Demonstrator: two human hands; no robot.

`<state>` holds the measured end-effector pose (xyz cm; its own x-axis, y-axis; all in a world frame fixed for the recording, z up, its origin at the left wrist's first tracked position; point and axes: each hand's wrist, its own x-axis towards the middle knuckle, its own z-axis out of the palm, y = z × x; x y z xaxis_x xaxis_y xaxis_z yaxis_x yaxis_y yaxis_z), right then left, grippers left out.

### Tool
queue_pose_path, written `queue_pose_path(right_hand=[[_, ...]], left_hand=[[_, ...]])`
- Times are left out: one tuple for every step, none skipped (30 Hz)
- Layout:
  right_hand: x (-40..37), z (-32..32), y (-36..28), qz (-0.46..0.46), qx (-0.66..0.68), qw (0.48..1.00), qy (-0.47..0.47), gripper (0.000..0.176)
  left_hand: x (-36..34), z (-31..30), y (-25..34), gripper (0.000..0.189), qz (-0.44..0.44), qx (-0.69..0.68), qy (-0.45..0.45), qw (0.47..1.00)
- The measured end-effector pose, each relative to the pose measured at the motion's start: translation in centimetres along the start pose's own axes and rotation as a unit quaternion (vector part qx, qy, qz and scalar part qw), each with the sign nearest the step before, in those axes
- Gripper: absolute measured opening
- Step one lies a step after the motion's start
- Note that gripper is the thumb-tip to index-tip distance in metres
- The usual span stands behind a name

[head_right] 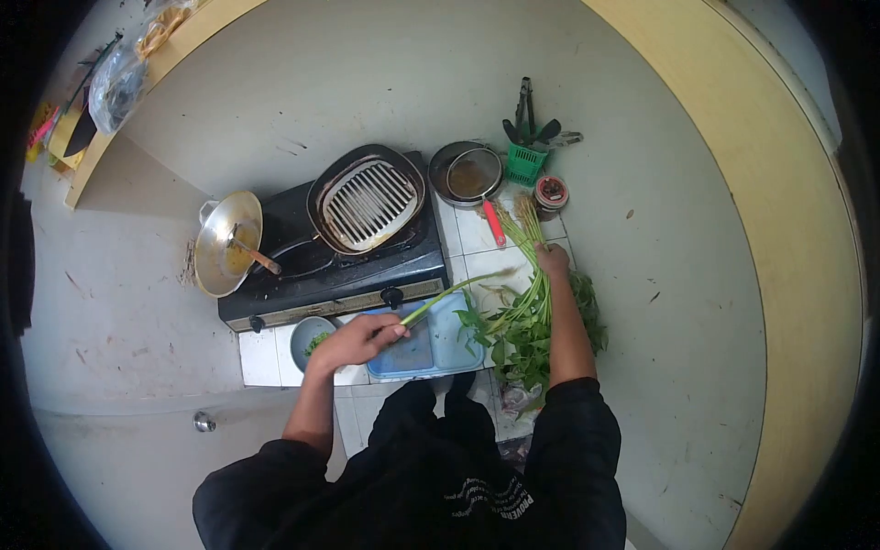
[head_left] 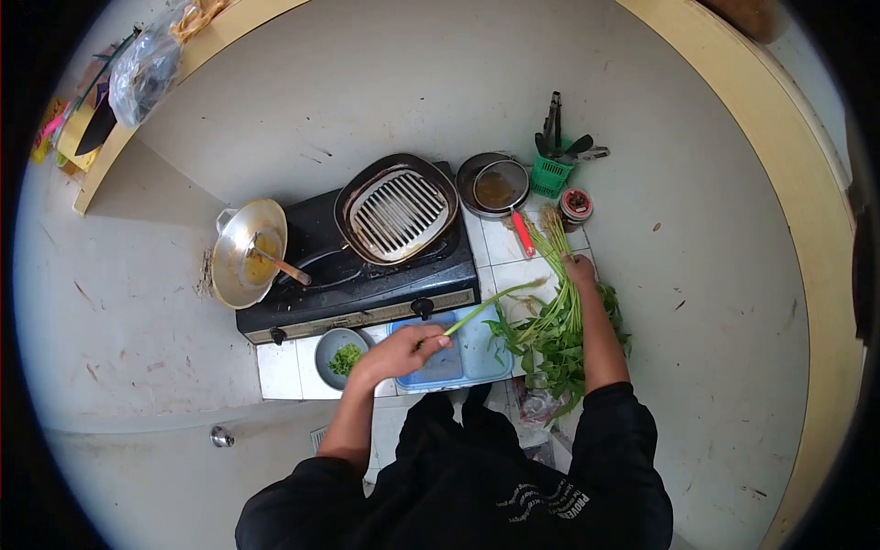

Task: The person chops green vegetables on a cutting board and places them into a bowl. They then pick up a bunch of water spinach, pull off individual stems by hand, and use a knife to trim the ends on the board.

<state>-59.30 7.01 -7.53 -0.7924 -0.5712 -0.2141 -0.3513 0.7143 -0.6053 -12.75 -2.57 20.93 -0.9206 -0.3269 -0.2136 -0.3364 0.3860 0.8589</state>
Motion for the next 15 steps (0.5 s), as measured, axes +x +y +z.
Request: queue_pose_path(right_hand=[[-0.1,0.2,0.2,-0.013,-0.001,1.0,0.019,0.062],[-0.2,0.4,0.4,-0.013,0.0,1.0,0.017,0.062],[0.0,0.9,0.8,-0.034,0.012,0.998,0.045,0.06],[0.2,1.2,1.3,-0.055,0.024,0.996,0.073,0.057],[0.4,1.5,1.8,-0.054,0.024,0.996,0.073,0.057],[0.5,1.7,2.3,-0.069,0.034,0.994,0.079,0.055],[0.6,1.7,2.5,-0.085,0.044,0.992,0.086,0.053],[0.4,1.6,2.6,-0.084,0.044,0.992,0.087,0.053],[0.0,1.3,2.7,-0.071,0.078,0.993,0.053,0.051],[-0.2,0.9,2.6,-0.059,0.112,0.992,0.021,0.049],[-0.8,0.2,1.9,-0.057,0.113,0.992,0.024,0.049],[-1.9,-0.8,0.8,-0.058,0.098,0.993,0.031,0.045],[-2.6,-1.6,0.5,-0.057,0.082,0.994,0.039,0.041],[-3.1,-2.4,0.2,-0.052,0.082,0.994,0.044,0.041],[-3.3,-2.9,0.3,-0.068,0.1,0.991,0.048,0.038]], left_hand=[[-0.6,-0.8,0.7,0.026,-0.024,0.011,0.006,1.0],[-1.1,-1.5,1.1,0.026,-0.048,0.022,0.012,0.999],[-1.5,-2.1,1.0,0.024,-0.078,0.011,0.019,0.997],[-1.8,-2.3,0.5,0.024,-0.079,0.011,0.018,0.997],[-1.8,-2.4,-0.5,0.024,-0.05,0.051,0.058,0.996],[-1.8,-2.5,-1.8,0.023,-0.02,0.09,0.098,0.991],[-1.7,-2.2,-4.0,0.022,-0.016,0.115,0.114,0.987],[-1.5,-1.7,-5.5,0.022,-0.015,0.115,0.113,0.987],[-1.5,-1.0,-6.8,0.019,-0.089,0.2,0.104,0.97],[-1.4,-0.2,-8.3,0.017,-0.161,0.282,0.094,0.941],[-1.3,0.9,-10.4,0.017,-0.157,0.284,0.093,0.941],[-1.3,2.3,-12.8,0.017,-0.13,0.305,0.153,0.931],[-1.0,2.9,-13.2,0.017,-0.101,0.325,0.212,0.916],[-0.8,3.4,-13.8,0.017,-0.096,0.324,0.207,0.918],[-0.6,4.0,-13.6,0.019,-0.11,0.313,0.241,0.912]])
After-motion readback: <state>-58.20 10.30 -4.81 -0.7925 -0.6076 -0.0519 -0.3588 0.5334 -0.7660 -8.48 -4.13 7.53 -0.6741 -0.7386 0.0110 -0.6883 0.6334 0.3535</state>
